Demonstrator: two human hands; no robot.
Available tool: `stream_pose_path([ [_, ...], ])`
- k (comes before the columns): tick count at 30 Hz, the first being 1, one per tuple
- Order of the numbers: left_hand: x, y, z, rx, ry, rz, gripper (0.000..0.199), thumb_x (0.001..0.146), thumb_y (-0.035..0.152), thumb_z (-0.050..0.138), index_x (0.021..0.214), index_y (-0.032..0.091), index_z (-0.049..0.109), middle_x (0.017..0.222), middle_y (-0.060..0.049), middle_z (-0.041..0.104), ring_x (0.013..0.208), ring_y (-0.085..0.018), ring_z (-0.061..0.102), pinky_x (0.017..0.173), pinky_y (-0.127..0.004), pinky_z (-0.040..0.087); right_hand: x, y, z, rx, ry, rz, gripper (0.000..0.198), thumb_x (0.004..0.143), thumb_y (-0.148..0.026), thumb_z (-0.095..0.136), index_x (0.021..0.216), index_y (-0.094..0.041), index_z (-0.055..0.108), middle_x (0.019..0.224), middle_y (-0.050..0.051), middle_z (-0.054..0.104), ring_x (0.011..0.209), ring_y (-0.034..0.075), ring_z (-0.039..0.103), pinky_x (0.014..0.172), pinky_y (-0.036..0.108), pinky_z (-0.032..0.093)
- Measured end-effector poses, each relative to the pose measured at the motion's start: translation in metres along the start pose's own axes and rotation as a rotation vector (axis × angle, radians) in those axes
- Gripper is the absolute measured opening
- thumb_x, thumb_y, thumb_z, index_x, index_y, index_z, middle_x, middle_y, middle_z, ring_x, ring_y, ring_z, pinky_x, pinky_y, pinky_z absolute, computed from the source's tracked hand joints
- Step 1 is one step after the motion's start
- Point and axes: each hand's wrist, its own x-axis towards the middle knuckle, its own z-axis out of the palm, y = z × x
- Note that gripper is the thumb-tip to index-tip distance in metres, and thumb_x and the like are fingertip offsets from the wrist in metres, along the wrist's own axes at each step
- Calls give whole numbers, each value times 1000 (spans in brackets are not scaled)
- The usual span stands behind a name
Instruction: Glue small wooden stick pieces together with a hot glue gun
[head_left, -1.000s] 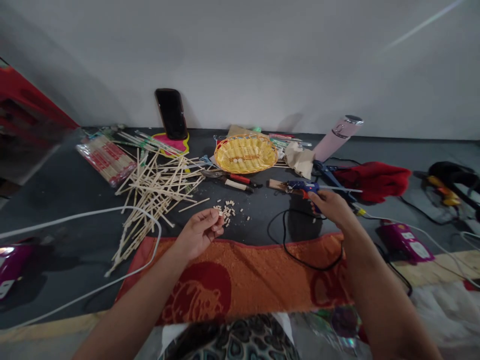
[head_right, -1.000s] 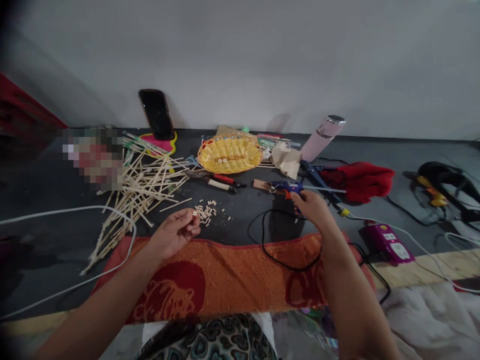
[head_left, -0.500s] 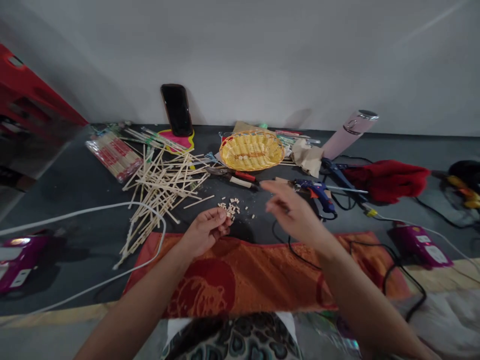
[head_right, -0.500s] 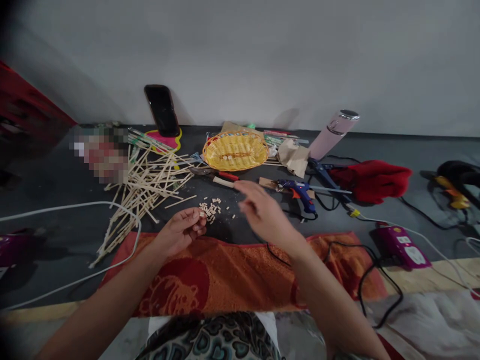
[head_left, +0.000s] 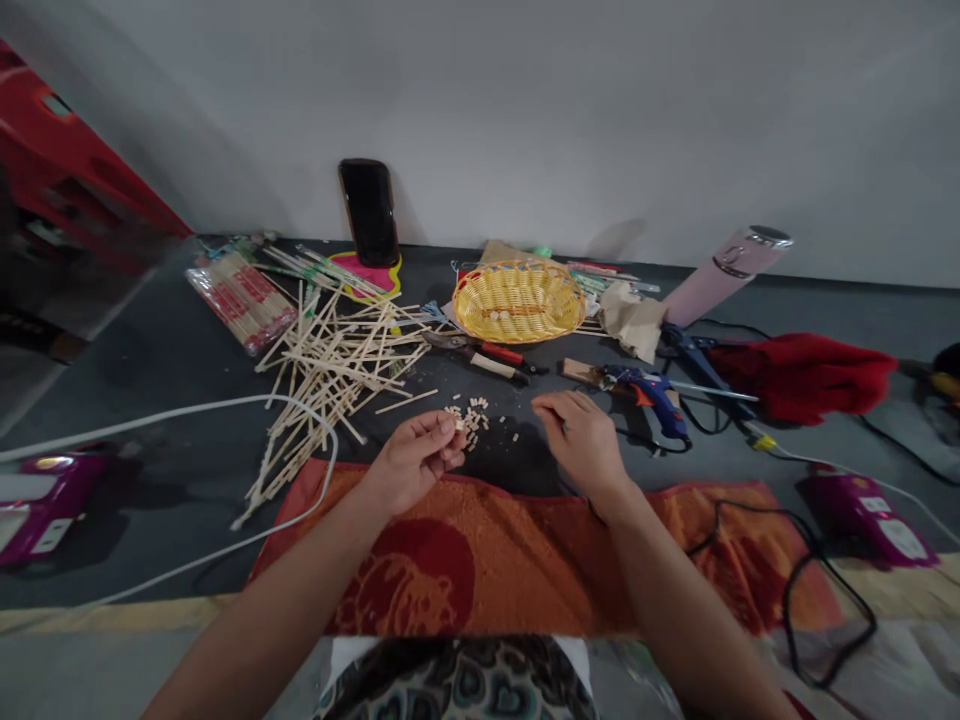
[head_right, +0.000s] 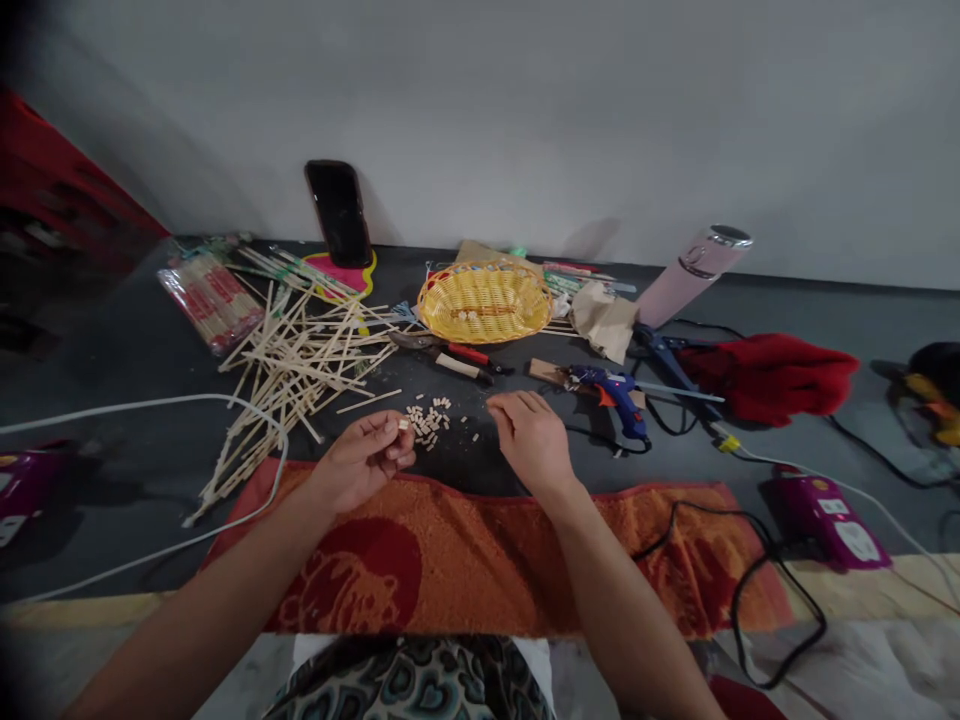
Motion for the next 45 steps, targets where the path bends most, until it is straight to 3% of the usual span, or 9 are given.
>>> stream_pose_path([
  [6, 3, -2, -2, -8, 31, 13, 15, 77, 25, 69, 75, 12, 62, 70, -2, 56, 56, -6, 41, 56, -22, 37, -6, 1, 4, -116, -173, -171, 17, 86, -17, 59, 93, -29, 69, 98, 1, 71, 99, 24, 51, 95, 47, 27],
  [11, 3, -8, 0, 49, 5, -48, 16, 78, 26, 69, 75, 11, 63, 71, -3, 58, 55, -5, 42, 57, -22, 37, -7, -2, 10, -155, -227, -158, 16, 85, -13, 57, 84, -26, 67, 89, 2, 71, 96, 22, 52, 100, 50, 21],
  [14, 2, -11, 1, 78, 4, -63, 17, 79, 27, 68, 76, 11, 63, 70, -3, 58, 54, -5, 43, 57, -21, 37, -7, -11, 12, -31, -161, -121, 13, 88, -16, 56, 85, -24, 66, 91, 3, 69, 94, 21, 54, 98, 46, 30],
  [17, 2, -12, 0, 104, 11, -85, 16, 78, 26, 69, 79, 11, 65, 70, -3, 60, 53, -4, 46, 57, -20, 39, -9, -28, 14, 290, -68, -40, 12, 90, -18, 54, 92, -23, 64, 92, 4, 67, 91, 18, 59, 86, 34, 45],
  [22, 1, -14, 0, 145, 43, -111, 19, 75, 28, 73, 79, 11, 65, 71, -3, 62, 54, -5, 51, 54, -18, 39, -16, -49, 21, 564, -37, 21, 12, 89, -17, 55, 92, -24, 65, 89, 3, 67, 88, 16, 62, 80, 31, 50],
  [45, 1, -16, 3, 204, 68, -120, 25, 69, 32, 77, 77, 12, 65, 68, -3, 63, 55, -7, 51, 52, -18, 35, -17, -50, 22, 568, 7, -53, 7, 86, -18, 58, 90, -23, 62, 85, 4, 65, 83, 18, 62, 78, 33, 52],
])
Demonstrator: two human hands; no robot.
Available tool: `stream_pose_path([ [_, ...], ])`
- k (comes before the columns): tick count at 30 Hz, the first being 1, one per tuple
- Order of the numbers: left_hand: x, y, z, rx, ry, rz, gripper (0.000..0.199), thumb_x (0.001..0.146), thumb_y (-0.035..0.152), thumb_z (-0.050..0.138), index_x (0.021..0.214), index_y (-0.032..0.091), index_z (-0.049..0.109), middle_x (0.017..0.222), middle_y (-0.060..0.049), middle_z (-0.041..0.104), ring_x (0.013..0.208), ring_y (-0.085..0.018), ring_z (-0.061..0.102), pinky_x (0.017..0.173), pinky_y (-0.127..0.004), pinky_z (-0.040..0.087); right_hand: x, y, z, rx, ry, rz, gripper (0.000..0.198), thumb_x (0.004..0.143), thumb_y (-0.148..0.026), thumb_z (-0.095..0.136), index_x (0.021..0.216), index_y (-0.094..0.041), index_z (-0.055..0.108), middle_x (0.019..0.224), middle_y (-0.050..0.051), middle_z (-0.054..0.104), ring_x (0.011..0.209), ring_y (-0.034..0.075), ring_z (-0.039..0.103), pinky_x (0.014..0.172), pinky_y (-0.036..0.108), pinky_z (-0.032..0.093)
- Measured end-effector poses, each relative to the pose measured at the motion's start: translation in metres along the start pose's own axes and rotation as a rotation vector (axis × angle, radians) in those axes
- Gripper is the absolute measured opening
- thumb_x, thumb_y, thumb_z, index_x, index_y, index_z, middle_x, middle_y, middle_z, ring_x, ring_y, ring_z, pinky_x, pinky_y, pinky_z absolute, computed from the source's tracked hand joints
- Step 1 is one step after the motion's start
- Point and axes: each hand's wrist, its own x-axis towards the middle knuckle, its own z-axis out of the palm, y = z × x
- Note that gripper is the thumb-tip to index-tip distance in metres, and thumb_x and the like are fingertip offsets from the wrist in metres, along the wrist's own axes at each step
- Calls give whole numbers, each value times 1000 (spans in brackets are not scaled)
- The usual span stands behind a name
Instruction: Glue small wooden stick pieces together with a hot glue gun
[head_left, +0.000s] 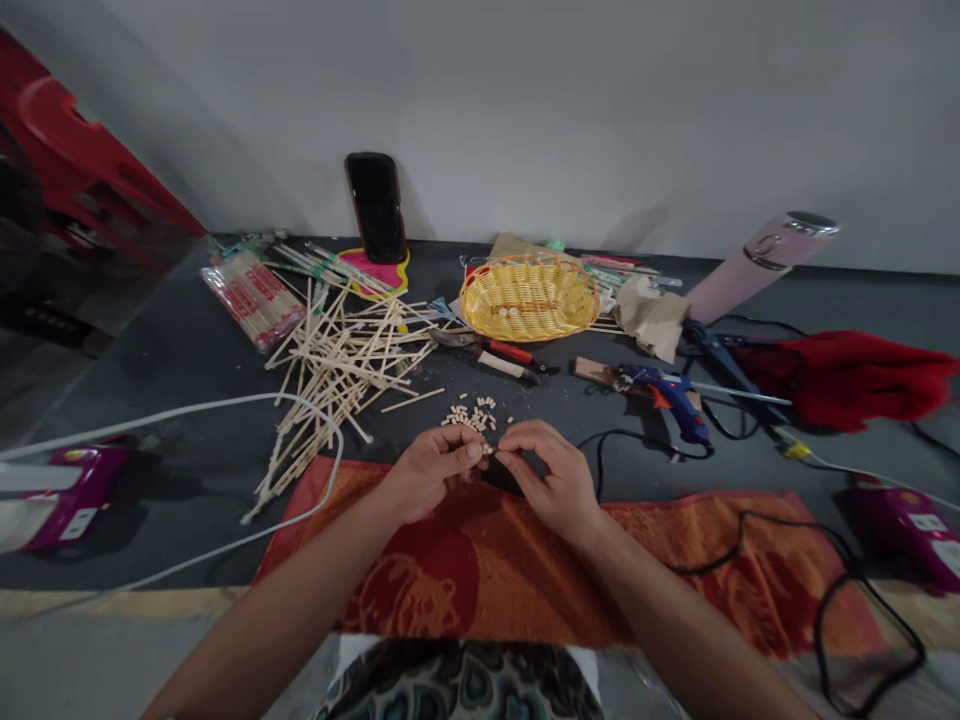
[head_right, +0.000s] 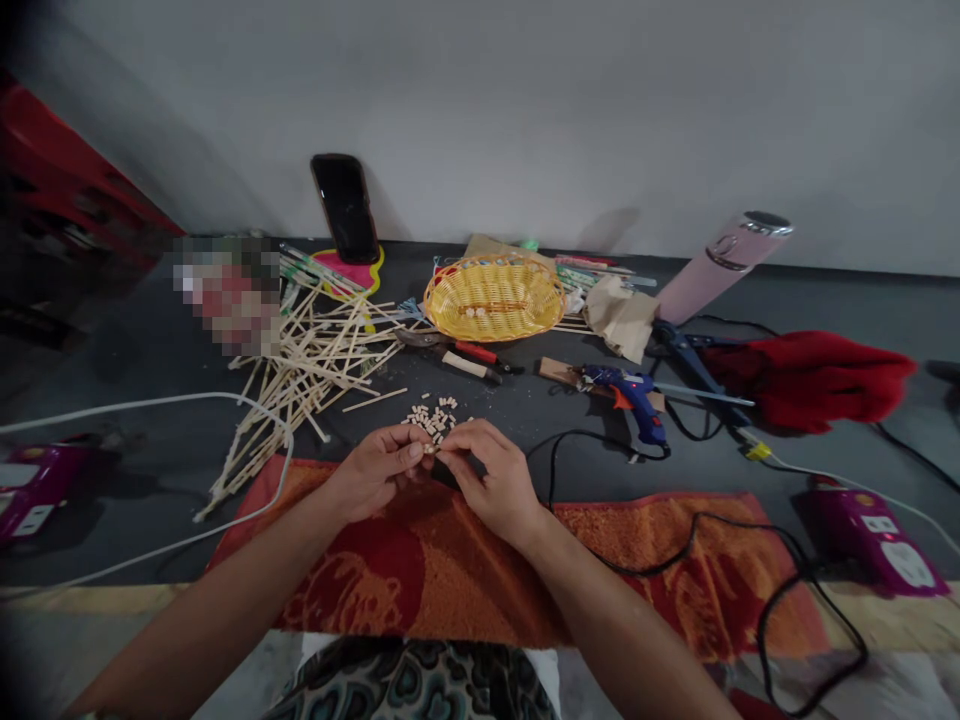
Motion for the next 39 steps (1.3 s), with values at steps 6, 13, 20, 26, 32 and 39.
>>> stream_pose_path([
  [6, 0, -1, -1, 13, -2, -12, 25, 68, 33, 77, 78, 13, 66, 69, -2, 64, 55, -7, 51, 53, -19, 35, 1, -1, 0, -30, -41, -30, 10, 87, -16, 55, 91, -23, 62, 87, 5, 65, 84, 17, 61, 78, 33, 52],
  [13, 0, -2, -2, 51, -10, 19, 22, 70, 32, 76, 77, 14, 66, 68, -1, 62, 59, -8, 51, 59, -21, 36, 0, 1, 0, -33, -76, -30, 12, 87, -14, 54, 91, -22, 62, 88, 5, 64, 85, 17, 61, 79, 32, 52],
  [20, -2, 1, -1, 104, -15, 39, 24, 70, 34, 75, 74, 13, 65, 67, -1, 60, 60, -8, 49, 61, -22, 36, -1, 0, 0, -29, -81, -27, 11, 87, -14, 54, 90, -21, 62, 88, 5, 64, 86, 17, 61, 80, 32, 52],
  [26, -1, -1, -4, 145, -29, 53, 23, 73, 34, 73, 75, 12, 65, 68, 0, 59, 60, -7, 48, 60, -21, 34, -1, 1, 1, -27, -84, -36, 10, 87, -13, 55, 89, -20, 62, 88, 6, 63, 86, 16, 60, 79, 30, 50],
  [32, -1, -1, -5, 166, -31, 60, 24, 73, 34, 73, 76, 12, 65, 67, 0, 59, 59, -7, 47, 59, -20, 34, -1, 1, 1, -10, -96, -27, 11, 87, -12, 55, 90, -20, 62, 88, 6, 63, 86, 16, 60, 80, 30, 50],
  [39, -2, 4, -3, 49, -75, -54, 25, 72, 33, 74, 71, 11, 63, 66, -1, 62, 57, -6, 51, 56, -19, 35, 0, 0, -5, 127, -138, 39, 16, 86, -21, 61, 102, -21, 61, 97, 6, 61, 92, 17, 59, 84, 32, 49],
])
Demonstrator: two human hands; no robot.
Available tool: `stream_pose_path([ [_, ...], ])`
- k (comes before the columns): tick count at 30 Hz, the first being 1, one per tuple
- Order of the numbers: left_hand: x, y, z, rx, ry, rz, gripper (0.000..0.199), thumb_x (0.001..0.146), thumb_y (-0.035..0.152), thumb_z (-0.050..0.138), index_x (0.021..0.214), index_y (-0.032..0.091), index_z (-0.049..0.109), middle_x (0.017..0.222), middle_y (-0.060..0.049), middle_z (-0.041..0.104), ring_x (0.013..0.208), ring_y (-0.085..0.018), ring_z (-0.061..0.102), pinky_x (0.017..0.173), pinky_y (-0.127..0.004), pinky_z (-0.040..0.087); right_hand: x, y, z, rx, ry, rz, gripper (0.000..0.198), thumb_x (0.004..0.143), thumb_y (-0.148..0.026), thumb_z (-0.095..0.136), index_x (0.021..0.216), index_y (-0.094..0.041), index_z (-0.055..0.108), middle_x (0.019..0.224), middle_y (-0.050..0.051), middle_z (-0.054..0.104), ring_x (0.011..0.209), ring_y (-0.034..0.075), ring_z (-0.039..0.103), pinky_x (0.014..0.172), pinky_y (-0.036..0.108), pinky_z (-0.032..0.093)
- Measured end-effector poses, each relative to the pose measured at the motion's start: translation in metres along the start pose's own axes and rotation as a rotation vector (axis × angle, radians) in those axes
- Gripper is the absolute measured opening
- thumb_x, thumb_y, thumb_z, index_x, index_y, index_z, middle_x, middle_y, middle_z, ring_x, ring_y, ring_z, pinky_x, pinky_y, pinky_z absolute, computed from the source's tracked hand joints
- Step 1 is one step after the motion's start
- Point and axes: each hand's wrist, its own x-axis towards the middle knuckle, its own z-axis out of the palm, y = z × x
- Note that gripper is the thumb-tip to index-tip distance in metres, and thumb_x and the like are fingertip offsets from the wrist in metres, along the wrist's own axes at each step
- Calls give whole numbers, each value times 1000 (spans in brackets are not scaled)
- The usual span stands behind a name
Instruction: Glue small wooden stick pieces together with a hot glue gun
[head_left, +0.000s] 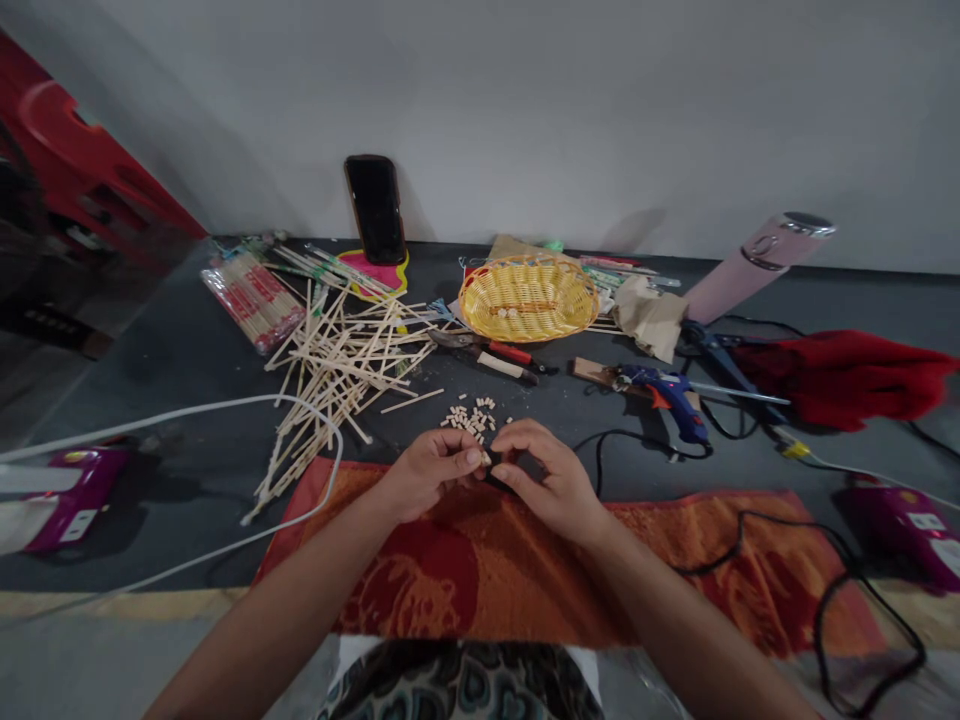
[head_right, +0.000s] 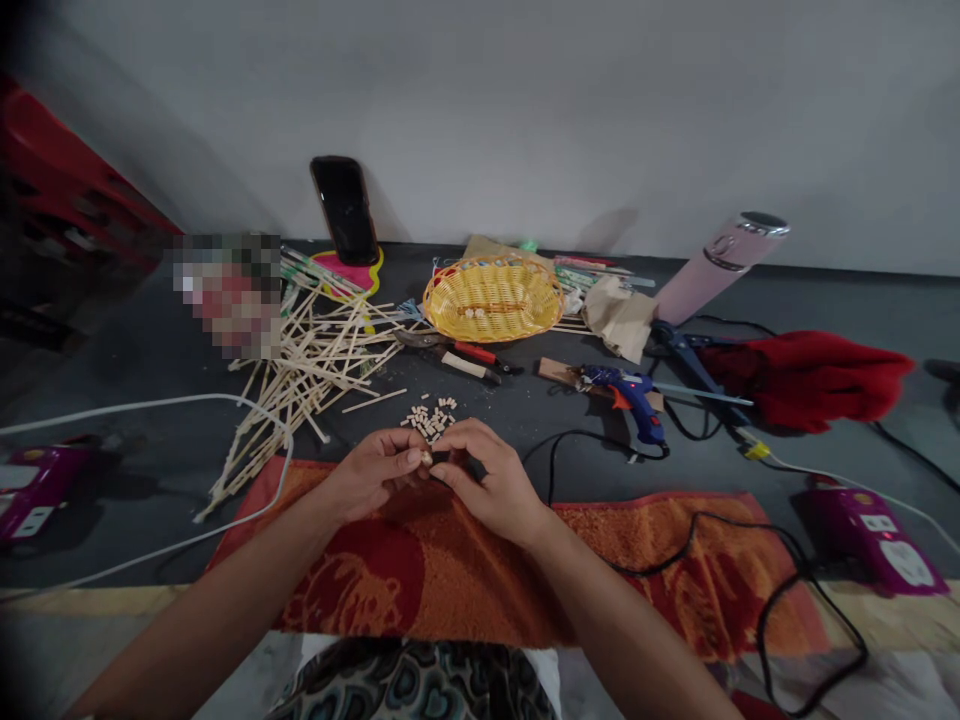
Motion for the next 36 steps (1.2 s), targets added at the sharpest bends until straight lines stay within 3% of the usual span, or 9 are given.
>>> stream_pose_path([
  [7, -2, -1, 0, -48, -41, -64, 24, 70, 32, 76, 72, 11, 64, 64, -1, 63, 56, -6, 54, 57, -18, 37, -1, 1, -1, 107, -102, 32, 24, 88, -21, 59, 112, -23, 62, 102, 6, 61, 97, 17, 58, 89, 34, 47],
  [36, -1, 1, 2, 24, -2, -95, 23, 70, 32, 75, 70, 11, 67, 65, -3, 66, 54, -6, 53, 53, -16, 36, 0, -3, 0, -92, -73, -57, 17, 86, -21, 60, 103, -21, 63, 95, 6, 62, 90, 17, 59, 81, 31, 51],
])
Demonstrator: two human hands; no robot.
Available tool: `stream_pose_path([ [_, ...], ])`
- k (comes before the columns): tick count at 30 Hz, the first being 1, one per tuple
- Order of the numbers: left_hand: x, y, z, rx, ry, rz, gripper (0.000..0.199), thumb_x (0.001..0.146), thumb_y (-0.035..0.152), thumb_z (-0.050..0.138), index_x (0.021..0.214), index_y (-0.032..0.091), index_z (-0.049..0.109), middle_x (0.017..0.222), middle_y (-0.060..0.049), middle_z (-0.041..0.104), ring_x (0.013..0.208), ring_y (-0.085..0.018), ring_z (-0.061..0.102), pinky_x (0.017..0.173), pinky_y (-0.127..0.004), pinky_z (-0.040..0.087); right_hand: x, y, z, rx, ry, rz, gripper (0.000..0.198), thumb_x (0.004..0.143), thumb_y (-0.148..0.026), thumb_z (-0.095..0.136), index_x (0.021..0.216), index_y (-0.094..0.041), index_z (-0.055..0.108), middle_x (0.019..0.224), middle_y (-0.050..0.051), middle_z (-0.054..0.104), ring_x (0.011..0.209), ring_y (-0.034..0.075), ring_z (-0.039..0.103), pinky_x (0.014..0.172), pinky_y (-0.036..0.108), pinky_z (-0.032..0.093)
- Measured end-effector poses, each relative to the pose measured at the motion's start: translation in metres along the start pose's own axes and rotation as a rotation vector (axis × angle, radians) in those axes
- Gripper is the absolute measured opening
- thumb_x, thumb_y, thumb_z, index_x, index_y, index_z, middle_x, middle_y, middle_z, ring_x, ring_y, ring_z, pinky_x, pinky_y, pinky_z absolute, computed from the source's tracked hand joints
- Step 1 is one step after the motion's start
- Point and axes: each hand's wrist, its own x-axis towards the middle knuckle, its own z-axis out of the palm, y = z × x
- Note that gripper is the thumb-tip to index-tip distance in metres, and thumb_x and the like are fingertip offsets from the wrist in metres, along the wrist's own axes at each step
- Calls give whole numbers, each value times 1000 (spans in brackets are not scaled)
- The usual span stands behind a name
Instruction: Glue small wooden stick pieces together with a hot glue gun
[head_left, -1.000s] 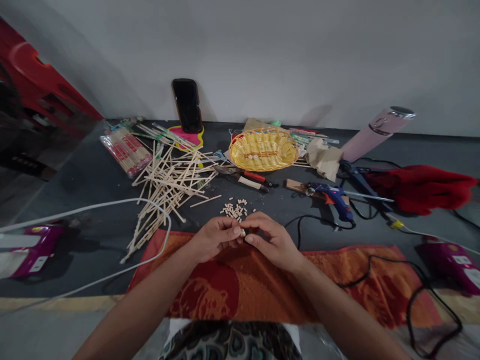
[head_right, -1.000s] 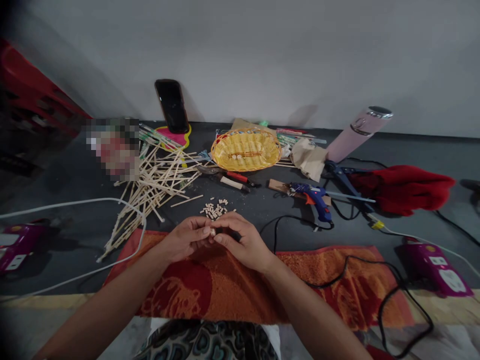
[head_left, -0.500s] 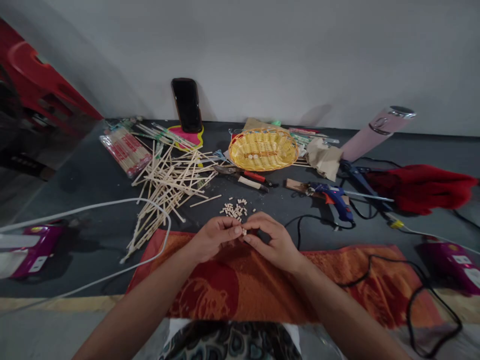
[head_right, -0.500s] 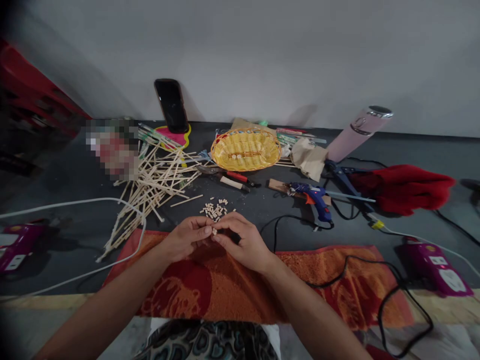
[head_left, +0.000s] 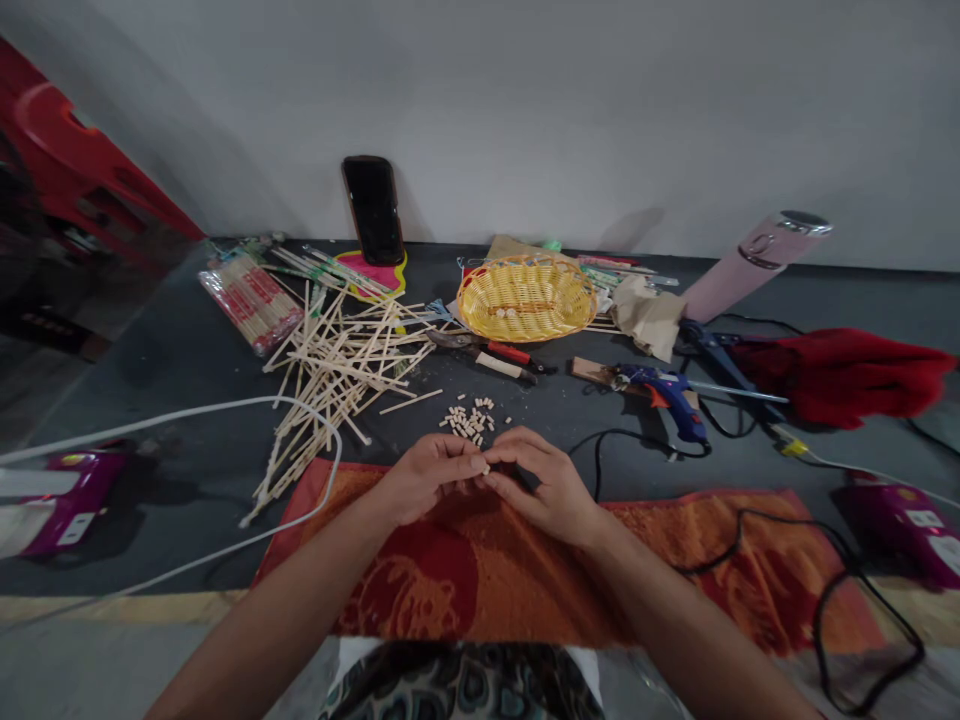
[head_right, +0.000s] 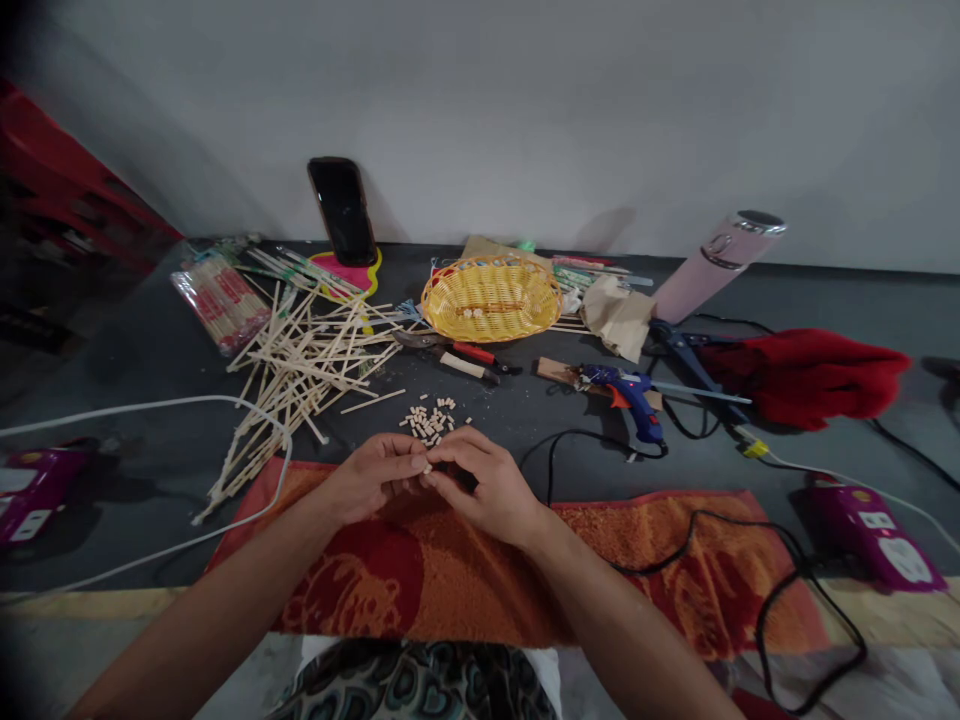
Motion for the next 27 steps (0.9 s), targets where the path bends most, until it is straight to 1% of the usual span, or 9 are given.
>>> stream_pose_path([
  [8, 0, 2, 1, -2, 0, -12, 25, 66, 33, 77, 66, 10, 66, 63, -3, 66, 52, -6, 52, 52, -18, 35, -1, 2, 0, 23, -15, 0, 17, 87, -21, 59, 103, -21, 63, 95, 7, 62, 90, 17, 59, 81, 31, 51],
  [14, 0, 1, 1, 6, -5, -10, 25, 67, 33, 77, 66, 10, 66, 63, -3, 66, 52, -5, 51, 53, -18, 35, -1, 3, 1, 16, -21, 1, 17, 86, -20, 60, 103, -21, 63, 95, 6, 62, 90, 16, 59, 82, 31, 51],
  [17, 0, 0, 1, -7, -8, 2, 24, 69, 33, 76, 68, 10, 66, 65, -4, 66, 54, -6, 53, 54, -18, 36, -1, 3, 1, -6, -1, -15, 16, 86, -20, 59, 102, -21, 62, 95, 6, 62, 90, 16, 59, 81, 31, 51],
  [21, -1, -1, 1, -42, -16, 35, 24, 72, 34, 74, 77, 11, 67, 71, -4, 67, 55, -6, 53, 55, -18, 38, -1, 4, 2, -64, 71, -26, 18, 84, -18, 59, 102, -21, 61, 94, 7, 61, 91, 17, 59, 81, 33, 52],
  [24, 0, -2, 1, -46, -13, 34, 24, 69, 31, 77, 80, 11, 68, 69, -3, 66, 55, -6, 53, 55, -18, 38, -2, 5, 3, -85, 92, -26, 18, 83, -18, 60, 101, -22, 61, 93, 6, 60, 90, 17, 58, 80, 33, 51],
  [27, 1, -2, 1, -30, 5, 26, 24, 66, 29, 79, 77, 11, 67, 67, -1, 64, 55, -6, 53, 55, -18, 38, -2, 6, 4, -90, 82, -29, 17, 83, -18, 60, 99, -22, 61, 92, 5, 60, 88, 16, 58, 78, 32, 51],
])
